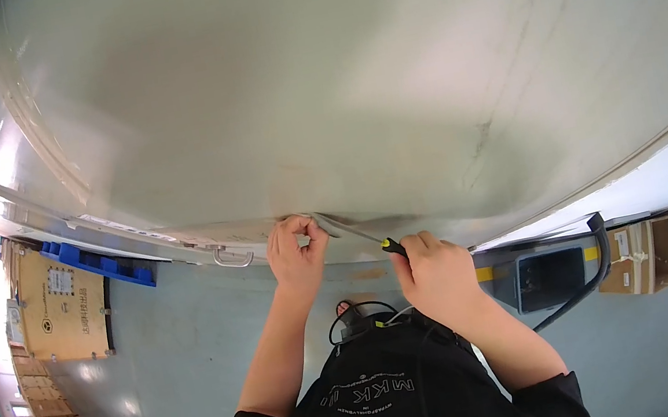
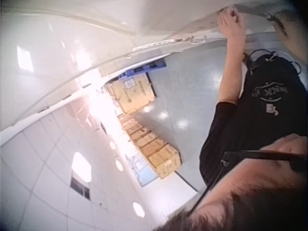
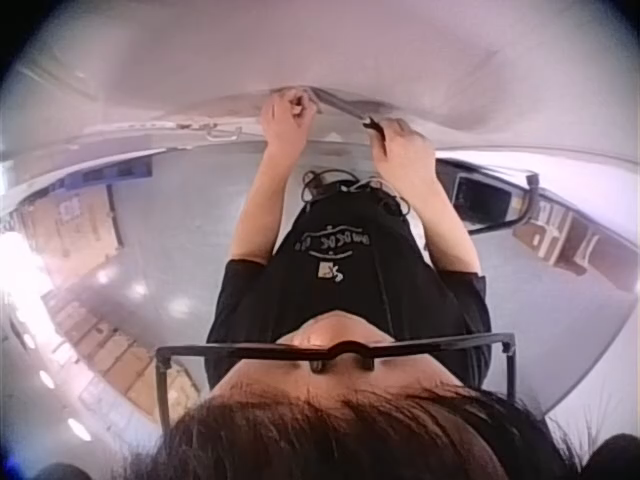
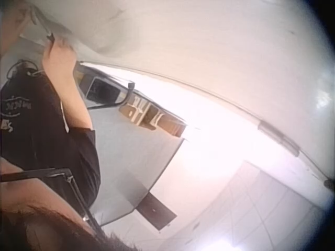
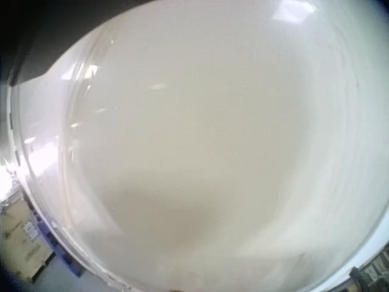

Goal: Scraping and cleaning residues from a large white metal door or panel surface using a hand scraper.

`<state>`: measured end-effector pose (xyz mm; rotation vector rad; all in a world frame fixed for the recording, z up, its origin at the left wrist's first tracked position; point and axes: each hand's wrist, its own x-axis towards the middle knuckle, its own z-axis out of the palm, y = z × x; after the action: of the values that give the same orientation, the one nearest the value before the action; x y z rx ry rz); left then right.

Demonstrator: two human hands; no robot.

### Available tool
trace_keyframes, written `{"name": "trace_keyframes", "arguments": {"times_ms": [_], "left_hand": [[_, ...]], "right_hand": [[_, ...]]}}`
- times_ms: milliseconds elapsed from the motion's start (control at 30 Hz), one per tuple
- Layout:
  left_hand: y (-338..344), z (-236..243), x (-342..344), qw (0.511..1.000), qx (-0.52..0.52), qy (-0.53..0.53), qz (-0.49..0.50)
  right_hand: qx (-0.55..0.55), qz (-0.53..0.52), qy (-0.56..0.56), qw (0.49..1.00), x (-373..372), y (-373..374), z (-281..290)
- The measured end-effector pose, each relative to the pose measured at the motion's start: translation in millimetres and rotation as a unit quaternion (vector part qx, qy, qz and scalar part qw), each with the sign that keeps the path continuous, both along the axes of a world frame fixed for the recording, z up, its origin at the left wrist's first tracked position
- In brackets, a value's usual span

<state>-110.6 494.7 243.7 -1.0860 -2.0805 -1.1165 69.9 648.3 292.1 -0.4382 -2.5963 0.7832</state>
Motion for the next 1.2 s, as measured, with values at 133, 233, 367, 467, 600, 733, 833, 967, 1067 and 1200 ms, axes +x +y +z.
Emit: {"name": "trace_keyframes", "arguments": {"times_ms": [133, 233, 367, 467, 600, 733, 833, 967, 1067, 1200], "left_hand": [[-0.6, 0.9, 0.3, 1.000, 0.001, 0.002, -0.002], [-3.1, 0.2, -1.0, 1.000, -0.005, -0.006, -0.006], [-1.0, 1.6, 0.8, 1.000, 0.000, -0.013, -0.011], [-4.2, 1.0, -1.4, 1.000, -0.002, -0.009, -0.015], [-5.0, 1.2, -2.1, 1.000, -0.002, -0.012, -0.027], [-3.8, 2.5, -0.8, 1.000, 0.009, -0.011, -0.025], [-6.5, 3.5, -1.3, 0.999, 0.003, -0.023, -0.032], [-6.8, 2.5, 2.7, 0.999, 0.029, -0.017, -0.030], [-7.3, 6.7, 6.8, 0.998, 0.053, -0.042, -0.006], [-2.0, 23.3, 9.6, 0.999, 0.028, -0.043, 0.018]], "right_hand": [[0.022, 0.007, -0.014, 1.000, -4.0, -1.4, -0.3], [0.005, 0.004, -0.005, 1.000, -0.6, -0.6, 0.0], [0.010, -0.002, -0.012, 1.000, -3.0, -0.6, -2.1], [0.008, 0.004, -0.010, 1.000, -1.5, -1.6, 0.0], [0.010, 0.000, -0.001, 1.000, -0.5, 0.6, -1.0], [0.017, 0.009, -0.003, 1.000, -4.9, -0.6, -1.6], [0.005, 0.003, -0.003, 1.000, -1.1, -0.9, 1.8], [0.010, -0.001, 0.001, 1.000, -1.8, -3.3, 5.2], [0.015, -0.006, 0.002, 1.000, 0.9, -4.7, 8.5], [0.052, -0.004, -0.001, 0.999, -4.0, -1.9, 13.5]]}}
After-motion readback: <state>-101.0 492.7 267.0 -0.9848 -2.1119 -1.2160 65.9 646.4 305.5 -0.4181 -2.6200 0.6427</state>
